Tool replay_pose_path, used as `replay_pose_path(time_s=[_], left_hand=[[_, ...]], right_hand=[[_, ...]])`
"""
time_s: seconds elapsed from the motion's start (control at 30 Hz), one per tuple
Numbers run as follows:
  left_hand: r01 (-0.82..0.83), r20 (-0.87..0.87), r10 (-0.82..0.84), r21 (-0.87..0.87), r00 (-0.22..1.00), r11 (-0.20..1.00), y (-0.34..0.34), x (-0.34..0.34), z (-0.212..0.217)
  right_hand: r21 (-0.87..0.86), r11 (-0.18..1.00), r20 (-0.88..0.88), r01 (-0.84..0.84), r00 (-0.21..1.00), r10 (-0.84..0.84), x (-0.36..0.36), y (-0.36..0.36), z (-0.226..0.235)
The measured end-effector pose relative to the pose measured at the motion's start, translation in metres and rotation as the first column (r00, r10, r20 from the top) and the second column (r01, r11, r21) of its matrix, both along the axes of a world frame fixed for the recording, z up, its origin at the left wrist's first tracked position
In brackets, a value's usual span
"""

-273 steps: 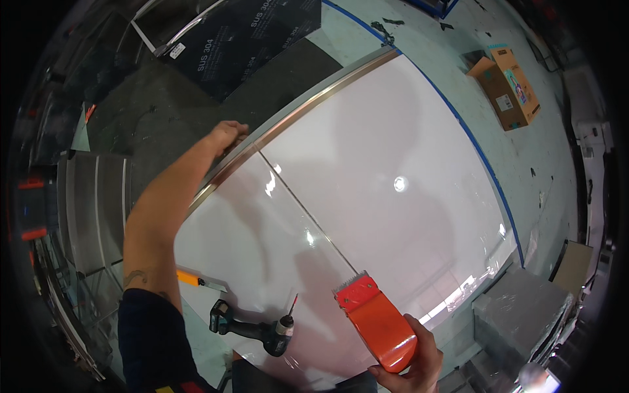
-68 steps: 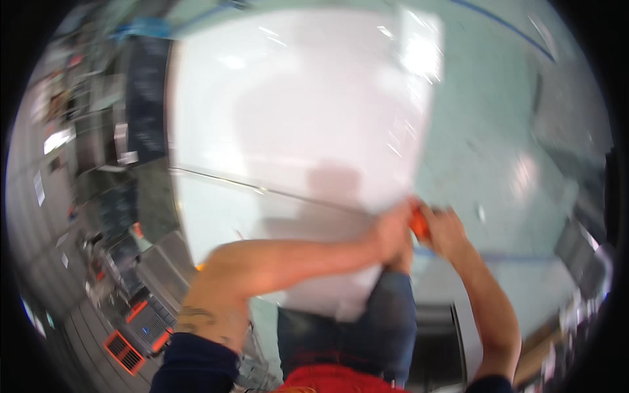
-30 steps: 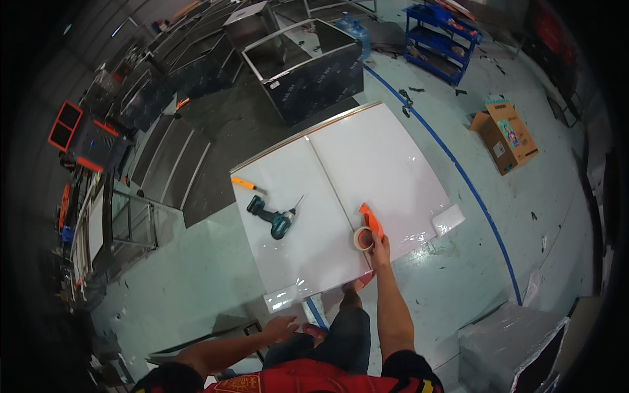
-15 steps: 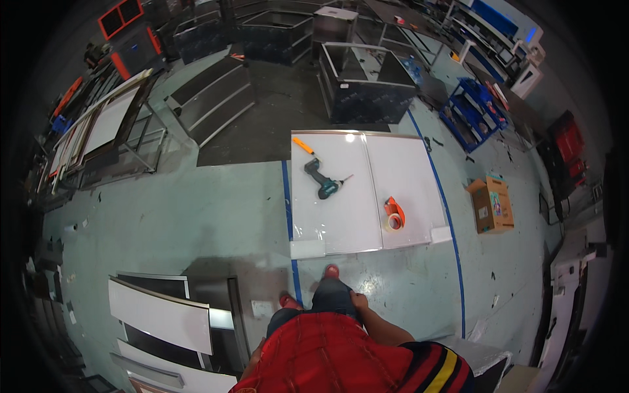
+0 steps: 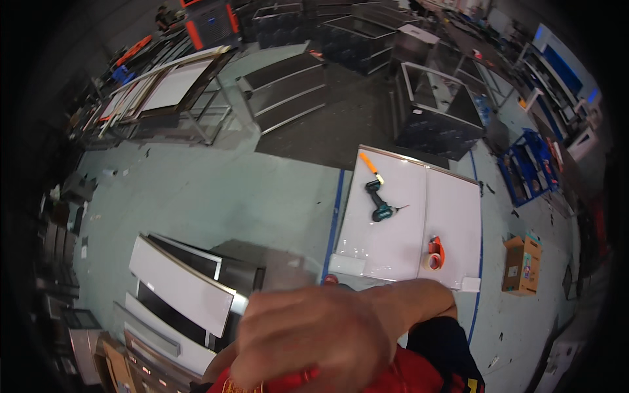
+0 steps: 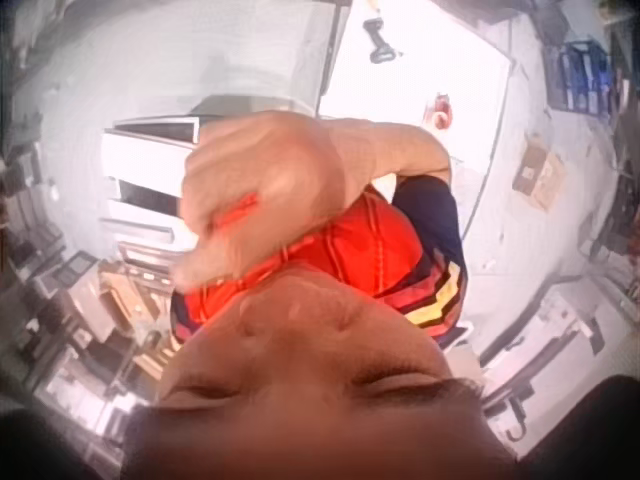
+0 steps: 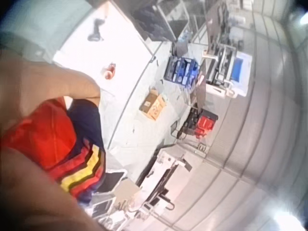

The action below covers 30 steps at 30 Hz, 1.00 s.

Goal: The person applies a clear protective film to a white cabinet door using a red squeegee to smooth out bubbles. They then cut a piece of white foam with a utility knife and place it on the door.

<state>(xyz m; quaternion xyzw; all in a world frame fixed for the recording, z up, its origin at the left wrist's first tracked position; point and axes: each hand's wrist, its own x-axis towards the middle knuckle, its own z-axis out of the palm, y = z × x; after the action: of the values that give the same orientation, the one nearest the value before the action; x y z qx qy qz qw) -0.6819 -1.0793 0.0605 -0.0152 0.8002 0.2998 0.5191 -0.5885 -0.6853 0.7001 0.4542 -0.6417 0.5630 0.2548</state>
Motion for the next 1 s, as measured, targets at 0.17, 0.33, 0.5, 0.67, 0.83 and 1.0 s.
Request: replay_pose_path(time_s=[0.17, 0.33, 0.5, 0.67, 0.83, 1.0], left_hand=[[-0.059, -0.148, 0.061, 0.015, 0.987, 0.998, 0.027, -0.02, 0.021], [-0.054, -0.28, 0.068, 0.056, 0.958, 0.997, 0.049, -0.048, 0.056], [0.059, -0.33, -0.043, 0.041, 0.943, 0.997, 0.062, -0.105, 0.107], [-0.023, -0.238, 0.062, 0.165, 0.969, 0.986, 0.069, -0.14, 0.16], [-0.085, -0.128, 0.109, 0.181, 0.986, 0.98, 0.076, -0.151, 0.176], [-0.233, -0.134, 0.296, 0.355, 0.946, 0.905, 0.08, -0.179, 0.194]], right_hand=[[-0.031, 0.999, -0.359, -0.024, 0.933, 0.011, -0.07, -0.031, 0.044], [0.004, 0.935, -0.101, -0.354, 0.93, 0.352, -0.12, -0.037, 0.034], [-0.11, 0.695, 0.14, -0.711, 0.681, 0.719, -0.184, -0.071, 0.022], [-0.122, 0.592, 0.353, -0.796, 0.523, 0.776, -0.24, -0.081, 0.027], [-0.034, 0.499, 0.32, -0.866, 0.463, 0.826, -0.317, -0.106, 0.031], [-0.131, 0.477, 0.568, -0.869, 0.328, 0.755, -0.421, -0.072, -0.016]])
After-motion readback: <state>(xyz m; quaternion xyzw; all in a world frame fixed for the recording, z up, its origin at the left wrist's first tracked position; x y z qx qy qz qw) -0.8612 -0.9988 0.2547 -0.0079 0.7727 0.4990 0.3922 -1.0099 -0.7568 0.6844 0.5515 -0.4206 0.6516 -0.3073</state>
